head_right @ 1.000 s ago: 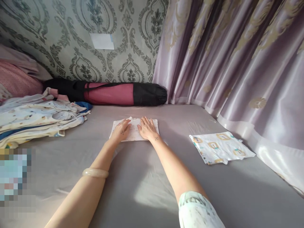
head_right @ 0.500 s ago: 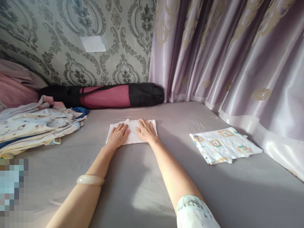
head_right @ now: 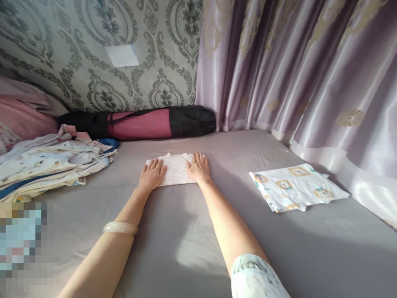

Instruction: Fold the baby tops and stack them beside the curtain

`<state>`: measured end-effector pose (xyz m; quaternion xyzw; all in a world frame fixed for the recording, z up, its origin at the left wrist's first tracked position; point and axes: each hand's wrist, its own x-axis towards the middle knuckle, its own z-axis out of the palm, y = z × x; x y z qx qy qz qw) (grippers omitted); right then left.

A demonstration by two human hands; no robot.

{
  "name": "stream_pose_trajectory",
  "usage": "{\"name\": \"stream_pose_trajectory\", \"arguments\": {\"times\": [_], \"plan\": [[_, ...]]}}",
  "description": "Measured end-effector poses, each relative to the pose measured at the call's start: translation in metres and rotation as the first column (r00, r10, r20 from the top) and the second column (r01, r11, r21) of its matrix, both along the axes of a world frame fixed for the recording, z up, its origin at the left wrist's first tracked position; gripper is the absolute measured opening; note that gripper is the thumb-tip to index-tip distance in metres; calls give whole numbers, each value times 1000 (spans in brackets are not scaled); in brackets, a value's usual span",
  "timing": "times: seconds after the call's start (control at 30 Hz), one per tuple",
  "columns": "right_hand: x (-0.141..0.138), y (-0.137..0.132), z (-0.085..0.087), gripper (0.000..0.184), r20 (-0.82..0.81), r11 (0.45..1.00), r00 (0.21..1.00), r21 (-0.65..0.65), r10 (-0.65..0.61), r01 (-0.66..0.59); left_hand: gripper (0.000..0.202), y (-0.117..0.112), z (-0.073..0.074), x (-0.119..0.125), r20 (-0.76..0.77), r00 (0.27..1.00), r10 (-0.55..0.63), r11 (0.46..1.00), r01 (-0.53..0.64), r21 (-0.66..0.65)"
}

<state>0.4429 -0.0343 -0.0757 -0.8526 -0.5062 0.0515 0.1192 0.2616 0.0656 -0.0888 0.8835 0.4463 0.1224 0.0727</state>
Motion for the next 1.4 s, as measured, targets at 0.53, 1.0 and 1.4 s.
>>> {"name": "stream_pose_trajectory", "arguments": {"times": [0.53, 1.0, 1.4], "plan": [[-15, 18, 11, 58, 89, 920, 915, -35, 393, -391, 54, 12, 16, 20, -199, 941, -274, 957, 287, 39], [-5, 28, 11, 54, 5, 917, 917, -15, 398, -398, 53, 31, 11, 31, -164, 965, -204, 978, 207, -1], [-16, 33, 4, 57, 22, 928, 927, 9, 373, -374, 56, 21, 4, 39, -187, 949, -255, 965, 261, 7]]}}
